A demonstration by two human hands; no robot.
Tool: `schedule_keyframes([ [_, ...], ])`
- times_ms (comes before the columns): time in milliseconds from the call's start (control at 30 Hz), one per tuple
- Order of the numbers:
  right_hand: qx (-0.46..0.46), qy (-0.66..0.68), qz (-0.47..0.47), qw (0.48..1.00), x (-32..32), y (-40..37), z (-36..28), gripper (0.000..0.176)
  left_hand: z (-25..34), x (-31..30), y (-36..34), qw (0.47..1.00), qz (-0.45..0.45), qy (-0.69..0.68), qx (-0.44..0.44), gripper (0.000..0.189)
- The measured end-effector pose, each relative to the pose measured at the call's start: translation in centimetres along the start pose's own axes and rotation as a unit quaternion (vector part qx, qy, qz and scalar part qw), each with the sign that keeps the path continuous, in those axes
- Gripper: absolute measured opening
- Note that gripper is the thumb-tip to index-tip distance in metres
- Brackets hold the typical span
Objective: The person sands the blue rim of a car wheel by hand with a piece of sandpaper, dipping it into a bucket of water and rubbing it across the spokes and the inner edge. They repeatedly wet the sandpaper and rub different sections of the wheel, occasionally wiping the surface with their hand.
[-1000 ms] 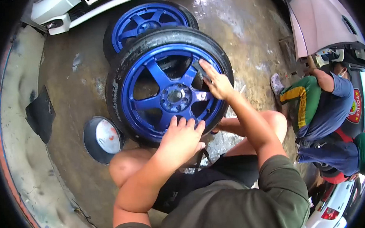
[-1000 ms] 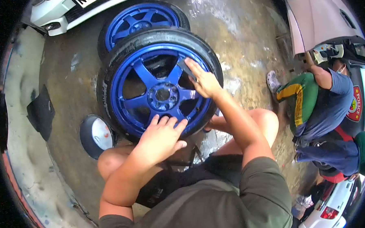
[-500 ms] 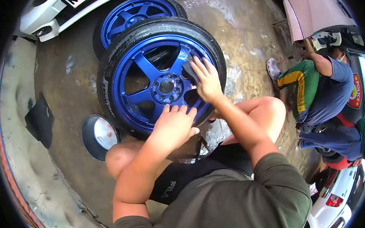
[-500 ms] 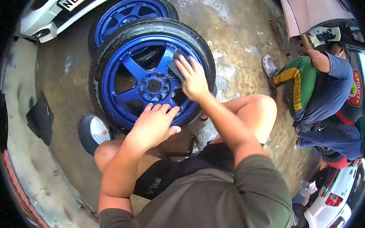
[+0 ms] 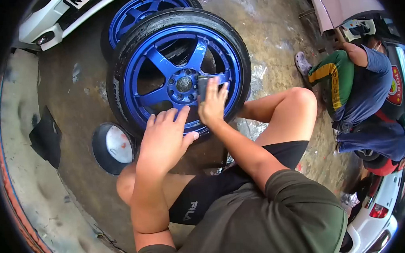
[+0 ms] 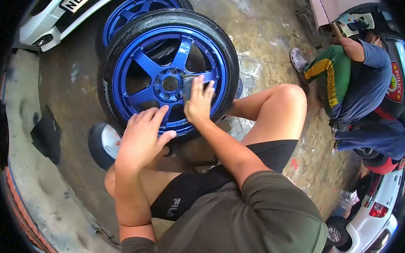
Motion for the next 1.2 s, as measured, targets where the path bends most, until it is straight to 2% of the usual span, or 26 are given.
schedule_keyframes([
  [33,-0.021,-0.045,-0.082,0.995,-1.2,0.1,-1.4,0.085,-0.1,-0.1,-0.3,1.000,-0.007,-0.011,0.004,0.066],
  [167,0.127,-0.027,0.060,0.990,-1.2,1.2,1.8,0.088,0.0,-0.4,-0.9,1.000,-0.009,-0.011,0.010,0.068],
  [200,0.060,-0.002,0.083,0.995,-0.7,1.0,1.4,0.087,0.3,-0.3,-0.9,1.000,-0.007,-0.016,0.017,0.068],
  [267,-0.100,-0.016,-0.056,0.993,0.0,-0.1,-0.6,0.087,0.8,-0.5,-0.7,0.999,-0.006,-0.021,0.039,0.068],
  [300,-0.128,-0.011,-0.087,0.988,-0.5,-0.5,-0.7,0.087,0.9,-0.5,-0.3,0.999,-0.016,-0.032,0.040,0.068],
  [333,-0.122,-0.041,-0.084,0.988,-1.3,-0.3,0.0,0.086,0.8,-0.2,0.0,0.998,-0.030,-0.038,0.042,0.068],
  [400,0.030,-0.020,0.025,0.999,-1.7,0.6,1.7,0.085,0.5,-0.3,0.2,0.999,-0.029,-0.009,0.030,0.068],
  [433,0.050,-0.041,0.048,0.997,-1.6,1.2,2.1,0.085,0.8,-0.4,0.2,1.000,-0.014,0.022,0.015,0.068],
  [500,-0.031,-0.041,0.011,0.999,-0.7,0.5,1.2,0.086,1.2,-0.1,-0.1,0.999,0.002,0.048,0.009,0.068],
  [533,-0.073,-0.039,-0.003,0.997,-0.5,0.4,0.8,0.087,1.4,0.1,-0.4,0.999,-0.015,0.016,0.025,0.068],
  [567,-0.099,-0.050,-0.056,0.992,-0.9,-0.4,1.7,0.089,1.5,0.1,-0.5,0.999,-0.027,-0.010,0.042,0.068],
  [633,-0.119,-0.055,-0.092,0.987,-2.3,-0.4,2.7,0.091,1.3,0.0,-0.4,0.997,-0.026,-0.043,0.060,0.068],
  [667,-0.117,-0.048,-0.116,0.985,-2.7,0.2,2.7,0.091,1.4,0.1,-0.6,0.999,-0.011,-0.017,0.048,0.068],
  [733,-0.165,-0.030,-0.037,0.985,-3.5,3.2,1.1,0.089,1.7,0.1,-1.2,0.998,0.016,0.063,0.017,0.069],
  [800,-0.170,-0.044,-0.027,0.984,-2.7,3.7,0.9,0.087,1.7,0.8,-1.8,0.999,-0.012,0.014,0.034,0.070],
  [867,-0.183,-0.054,-0.092,0.977,-3.1,1.7,2.2,0.087,1.4,0.7,-1.9,0.999,0.001,-0.007,0.048,0.069],
  [933,-0.184,-0.080,-0.135,0.970,-1.9,-0.2,3.9,0.088,0.9,1.3,-1.7,0.999,-0.007,0.003,0.035,0.067],
  [1067,-0.131,-0.051,-0.026,0.990,-2.3,3.9,0.4,0.086,0.7,1.4,-2.1,0.999,-0.015,0.035,0.003,0.068],
  [1133,-0.145,-0.032,-0.036,0.988,-2.4,1.8,0.4,0.085,0.6,1.4,-2.2,1.000,-0.016,0.006,0.018,0.069],
  [1200,-0.054,-0.063,-0.044,0.996,-1.8,0.0,2.7,0.085,0.2,1.4,-2.3,1.000,-0.015,-0.003,0.026,0.070],
])
Point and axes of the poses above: each hand's wrist, its own y-axis towards the middle knuckle, its own x-axis out of the palm, z = x × y, the point moved 3 cm from there along y, towards the middle knuckle, and after that the axes turned 15 degrees about -x, right-handed, at the moved point
